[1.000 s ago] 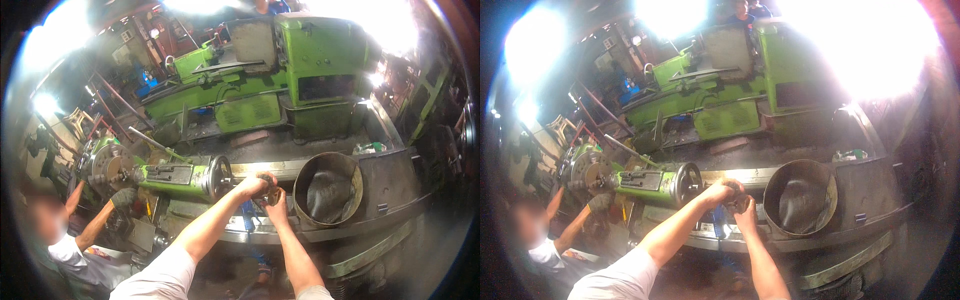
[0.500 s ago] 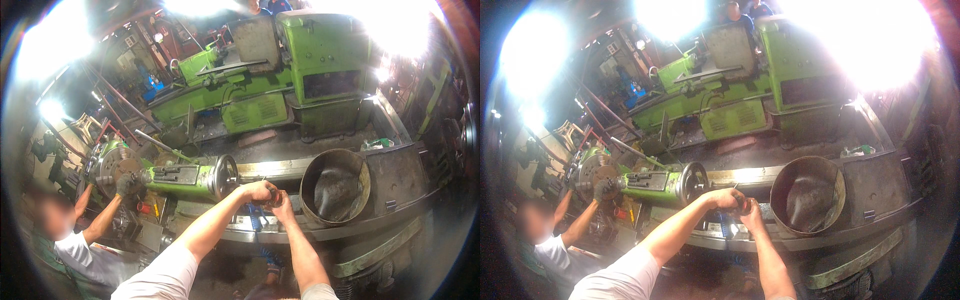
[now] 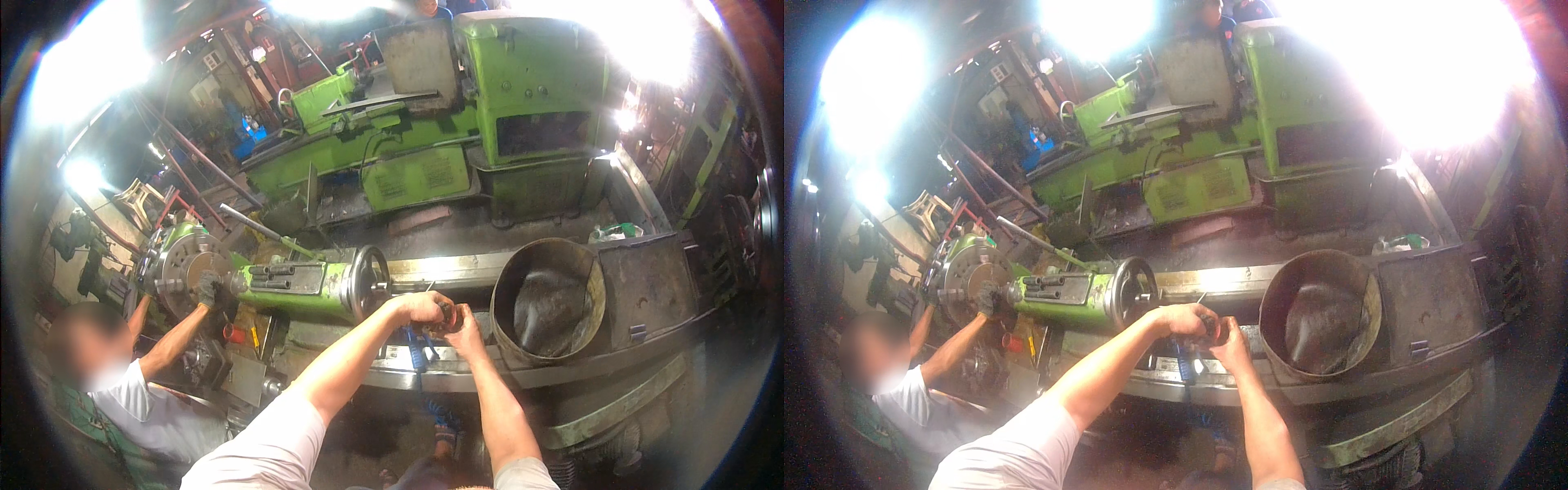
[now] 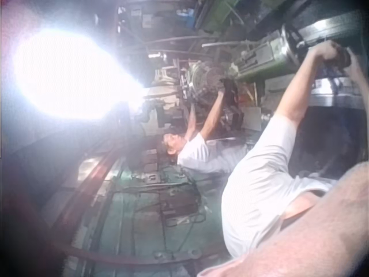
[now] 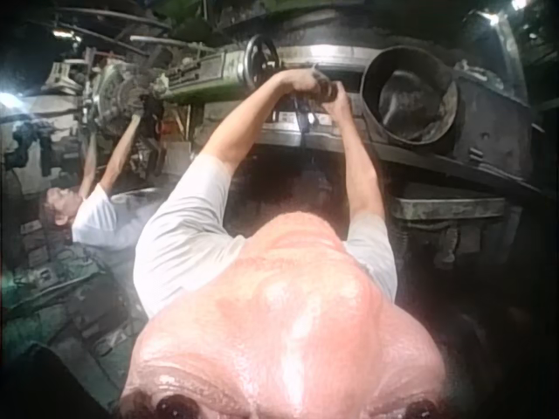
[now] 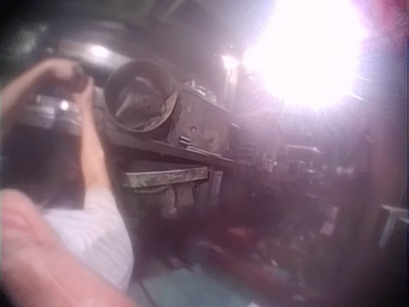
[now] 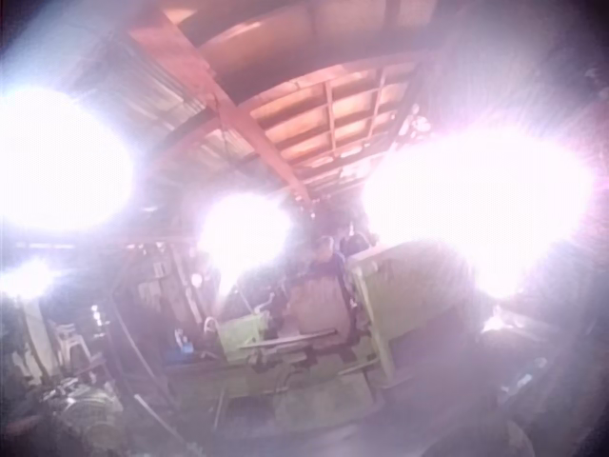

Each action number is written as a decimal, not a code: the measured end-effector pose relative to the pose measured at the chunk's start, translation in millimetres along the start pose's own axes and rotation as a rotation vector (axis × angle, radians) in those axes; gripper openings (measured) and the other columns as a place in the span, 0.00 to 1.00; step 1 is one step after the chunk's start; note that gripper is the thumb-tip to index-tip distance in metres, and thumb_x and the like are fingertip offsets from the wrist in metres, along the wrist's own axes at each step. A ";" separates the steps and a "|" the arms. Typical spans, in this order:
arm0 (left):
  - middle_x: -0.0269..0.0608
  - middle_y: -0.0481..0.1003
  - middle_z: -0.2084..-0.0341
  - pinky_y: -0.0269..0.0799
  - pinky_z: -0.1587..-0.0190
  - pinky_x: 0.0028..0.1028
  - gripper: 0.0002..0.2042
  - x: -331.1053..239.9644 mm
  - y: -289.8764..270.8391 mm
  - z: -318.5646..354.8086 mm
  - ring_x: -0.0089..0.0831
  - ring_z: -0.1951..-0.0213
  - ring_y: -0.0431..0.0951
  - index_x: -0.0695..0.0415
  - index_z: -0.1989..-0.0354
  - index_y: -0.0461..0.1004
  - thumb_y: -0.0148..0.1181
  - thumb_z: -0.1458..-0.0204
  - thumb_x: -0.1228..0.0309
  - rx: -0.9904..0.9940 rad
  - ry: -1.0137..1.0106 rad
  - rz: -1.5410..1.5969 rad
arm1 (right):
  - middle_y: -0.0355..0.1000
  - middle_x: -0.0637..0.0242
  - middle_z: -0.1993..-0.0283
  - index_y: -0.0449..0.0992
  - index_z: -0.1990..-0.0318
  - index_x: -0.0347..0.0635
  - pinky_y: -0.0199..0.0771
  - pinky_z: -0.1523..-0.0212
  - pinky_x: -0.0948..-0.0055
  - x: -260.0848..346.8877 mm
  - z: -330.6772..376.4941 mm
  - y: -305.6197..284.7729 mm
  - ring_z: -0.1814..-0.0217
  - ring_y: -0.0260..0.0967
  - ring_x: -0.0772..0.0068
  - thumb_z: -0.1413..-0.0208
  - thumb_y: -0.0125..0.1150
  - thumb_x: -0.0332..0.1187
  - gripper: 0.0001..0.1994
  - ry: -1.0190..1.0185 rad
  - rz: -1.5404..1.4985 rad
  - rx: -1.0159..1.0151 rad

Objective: The person squats on a wet concrete floor and uses their hands to gather and squeeze a yellow fibrous material. They repeatedly pick up clumps of the material, wring it out, and place it into a yellow sack. The person moves around the floor to collect scattered debris.

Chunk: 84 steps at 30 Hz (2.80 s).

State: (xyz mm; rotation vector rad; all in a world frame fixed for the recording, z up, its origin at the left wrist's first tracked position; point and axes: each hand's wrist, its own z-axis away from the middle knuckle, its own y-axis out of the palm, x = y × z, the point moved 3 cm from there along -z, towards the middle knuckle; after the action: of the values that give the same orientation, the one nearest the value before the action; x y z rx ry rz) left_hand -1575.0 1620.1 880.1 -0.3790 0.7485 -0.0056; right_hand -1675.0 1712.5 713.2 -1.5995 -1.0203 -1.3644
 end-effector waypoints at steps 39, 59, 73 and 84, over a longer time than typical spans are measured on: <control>0.44 0.72 0.61 0.81 0.69 0.44 0.19 28.5 -0.8 -9.5 0.38 0.62 0.78 0.49 0.52 0.72 0.46 0.47 0.86 -0.438 0.343 1.266 | 0.74 0.54 0.48 0.68 0.42 0.40 0.72 0.44 0.58 47.8 -1.1 17.8 0.44 0.72 0.51 0.63 0.83 0.37 0.38 0.035 0.201 -0.146; 0.43 0.73 0.62 0.81 0.63 0.34 0.33 8.3 -1.4 -18.7 0.33 0.63 0.79 0.46 0.37 0.60 0.61 0.49 0.89 -0.376 0.475 0.986 | 0.71 0.58 0.47 0.62 0.41 0.41 0.72 0.45 0.62 38.0 0.8 17.8 0.45 0.72 0.59 0.53 0.72 0.22 0.32 0.045 0.142 -0.090; 0.40 0.71 0.52 0.79 0.63 0.42 0.30 1.6 -12.7 -18.4 0.41 0.54 0.79 0.43 0.37 0.60 0.69 0.45 0.73 -0.320 0.510 1.384 | 0.69 0.58 0.45 0.63 0.40 0.43 0.72 0.42 0.60 56.7 -17.4 12.0 0.41 0.71 0.53 0.55 0.75 0.26 0.34 -0.030 0.231 -0.102; 0.39 0.75 0.63 0.78 0.69 0.29 0.23 -3.6 -9.0 -28.8 0.28 0.66 0.78 0.52 0.47 0.67 0.64 0.50 0.86 -0.507 0.577 1.108 | 0.68 0.58 0.45 0.67 0.42 0.39 0.72 0.42 0.61 40.7 -26.4 4.3 0.44 0.70 0.54 0.56 0.77 0.32 0.33 -0.126 0.214 -0.103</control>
State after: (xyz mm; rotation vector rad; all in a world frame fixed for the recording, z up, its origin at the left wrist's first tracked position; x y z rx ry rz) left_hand -1595.6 1602.5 866.3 -0.4006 1.4589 1.1770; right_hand -1676.5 1690.0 756.4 -1.8337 -0.8341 -1.1999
